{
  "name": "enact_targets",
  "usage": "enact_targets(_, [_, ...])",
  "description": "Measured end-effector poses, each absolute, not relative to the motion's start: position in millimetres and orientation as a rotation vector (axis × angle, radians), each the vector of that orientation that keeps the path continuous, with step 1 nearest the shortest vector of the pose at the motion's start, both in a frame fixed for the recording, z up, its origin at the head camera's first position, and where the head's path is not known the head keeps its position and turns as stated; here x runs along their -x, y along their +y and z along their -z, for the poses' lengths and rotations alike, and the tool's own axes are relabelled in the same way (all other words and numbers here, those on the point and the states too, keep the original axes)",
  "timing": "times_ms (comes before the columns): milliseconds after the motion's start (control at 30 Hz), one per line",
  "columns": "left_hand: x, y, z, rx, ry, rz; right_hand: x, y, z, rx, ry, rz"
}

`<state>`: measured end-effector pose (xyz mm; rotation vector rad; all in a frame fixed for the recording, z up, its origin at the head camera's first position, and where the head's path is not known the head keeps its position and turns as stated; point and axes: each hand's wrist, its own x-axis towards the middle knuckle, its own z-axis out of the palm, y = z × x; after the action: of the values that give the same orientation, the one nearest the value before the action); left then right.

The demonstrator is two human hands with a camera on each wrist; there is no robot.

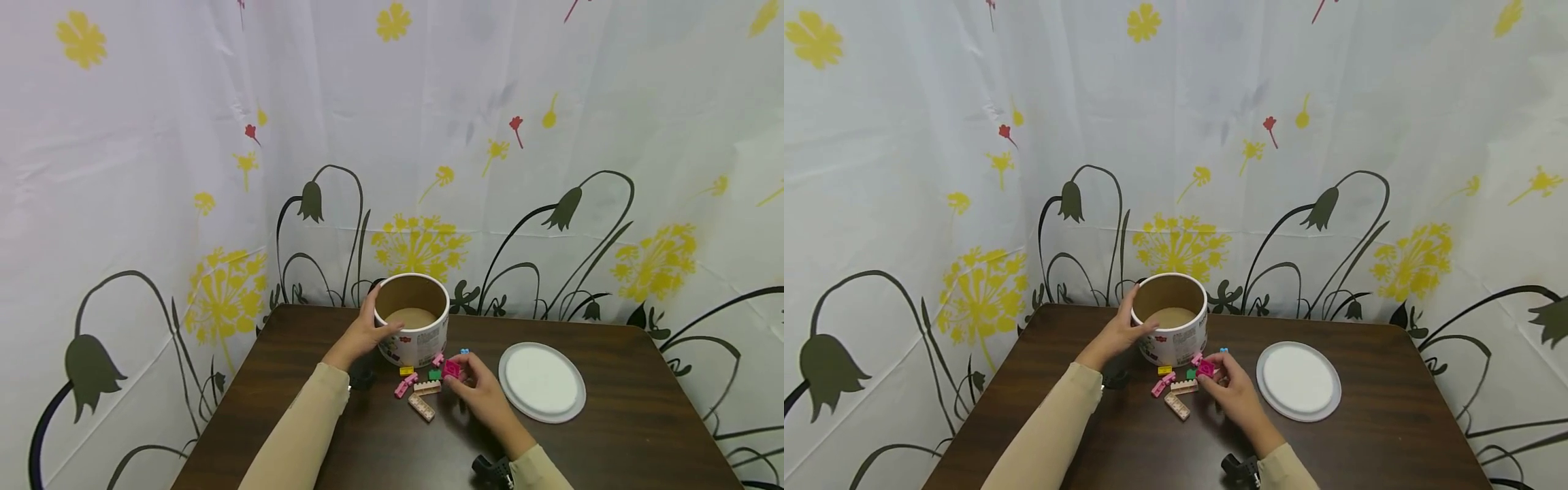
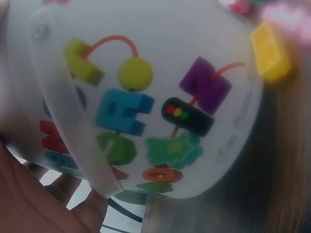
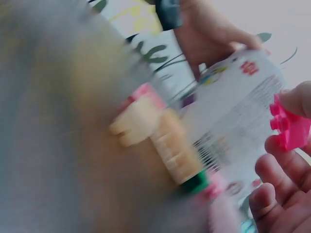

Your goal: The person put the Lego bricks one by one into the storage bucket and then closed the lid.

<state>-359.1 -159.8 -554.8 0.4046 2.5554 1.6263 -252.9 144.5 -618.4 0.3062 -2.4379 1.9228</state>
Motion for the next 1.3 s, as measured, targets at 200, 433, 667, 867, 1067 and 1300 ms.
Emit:
enact_targets(200, [359.0, -161.5, 555.0, -0.416, 2.540, -1.646, 272.7, 135.0, 583.1, -0.397, -2.323, -1.835])
enact_targets(433, [360.9, -160.8, 551.8, -0.441, 2.559, -1.644, 303.1, 126.3, 541.3, -0.488, -2.256, -1.819])
enact_targets(667, [357.3, -164.0, 554.7, -0.408, 2.550, -1.623, 343.1, 108.5, 512.2, -0.535, -2.258, -1.817])
enact_targets(867, [355.5, -163.8, 554.8, -0.427, 2.534, -1.636, 370.6, 84.0, 510.1, -0.547, -2.350, -1.707])
enact_targets(1067, [355.6, -162.5, 553.2, -0.461, 2.578, -1.596, 374.9, 60.4, 519.6, -0.578, -2.744, -0.792])
enact_targets(1300, [356.1, -162.3, 551.1, -0.461, 2.586, -1.570, 372.0, 53.2, 517.2, -0.534, -2.762, -0.664])
